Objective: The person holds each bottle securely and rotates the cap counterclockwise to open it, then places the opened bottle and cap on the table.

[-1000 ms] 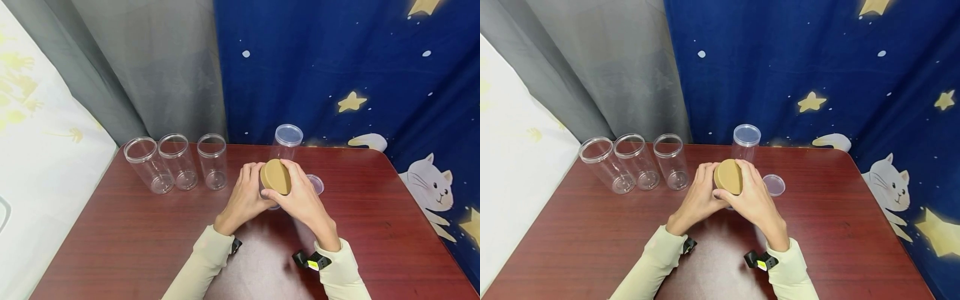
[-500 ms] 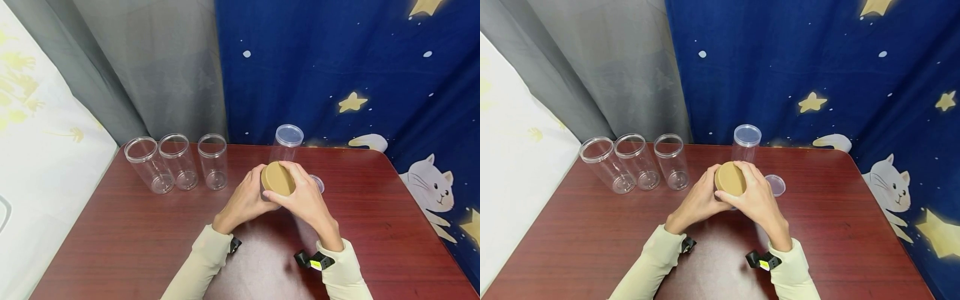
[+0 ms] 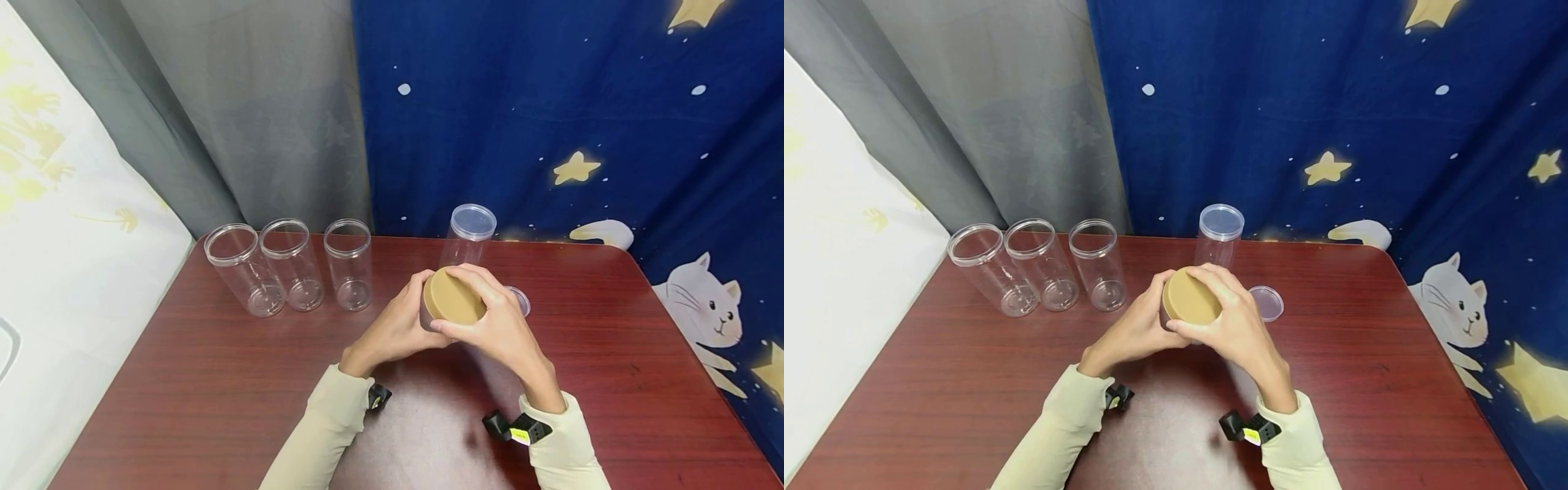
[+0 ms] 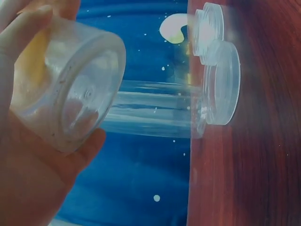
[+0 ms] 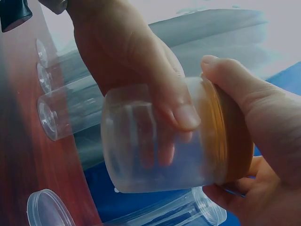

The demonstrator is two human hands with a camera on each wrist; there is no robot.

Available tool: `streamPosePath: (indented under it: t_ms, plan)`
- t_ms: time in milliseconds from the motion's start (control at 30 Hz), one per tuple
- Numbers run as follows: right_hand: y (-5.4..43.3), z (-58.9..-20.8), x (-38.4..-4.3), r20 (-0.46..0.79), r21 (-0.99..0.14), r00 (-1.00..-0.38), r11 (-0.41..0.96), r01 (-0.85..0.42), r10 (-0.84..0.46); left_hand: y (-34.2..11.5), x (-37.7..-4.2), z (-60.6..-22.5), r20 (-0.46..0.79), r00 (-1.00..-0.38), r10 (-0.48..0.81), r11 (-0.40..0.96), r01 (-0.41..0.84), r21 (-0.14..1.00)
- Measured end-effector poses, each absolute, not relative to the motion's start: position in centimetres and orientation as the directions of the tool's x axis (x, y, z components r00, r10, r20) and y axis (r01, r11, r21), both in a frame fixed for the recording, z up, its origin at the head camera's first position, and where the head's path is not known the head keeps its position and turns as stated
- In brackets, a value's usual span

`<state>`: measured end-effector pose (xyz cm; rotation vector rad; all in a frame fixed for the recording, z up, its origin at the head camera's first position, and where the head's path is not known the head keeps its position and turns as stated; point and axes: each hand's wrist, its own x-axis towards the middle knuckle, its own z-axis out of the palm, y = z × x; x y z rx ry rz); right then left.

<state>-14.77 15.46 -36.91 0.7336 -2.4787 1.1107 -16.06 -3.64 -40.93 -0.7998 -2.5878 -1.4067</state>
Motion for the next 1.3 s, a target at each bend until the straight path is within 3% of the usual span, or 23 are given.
streamPosePath:
  t_ms: [433,700,1100,1300]
  plan:
    - [15.76,-36.84,-14.70,0.466,-0.599,-0.788,0.511,-0.616,-0.402,-4.28,-16.10,-40.52,0.266,-0.854,0.447,0.402,0.457,0.793]
    - [16.12,-36.65,-14.48,0.372,-0.635,-0.805,0.505,-0.584,-0.463,-4.53,-16.16,-40.56,0.263,-0.849,0.458,0.418,0.467,0.779]
    - [15.88,-36.20,-14.12,0.392,-0.568,-0.860,0.648,-0.507,-0.328,-4.10,-16.32,-40.89,0.290,-0.872,0.395,0.500,0.469,0.728]
    - [15.73,-36.39,-14.21,0.409,-0.543,-0.855,0.667,-0.509,-0.320,-4.06,-16.33,-40.96,0.307,-0.873,0.379,0.523,0.476,0.707]
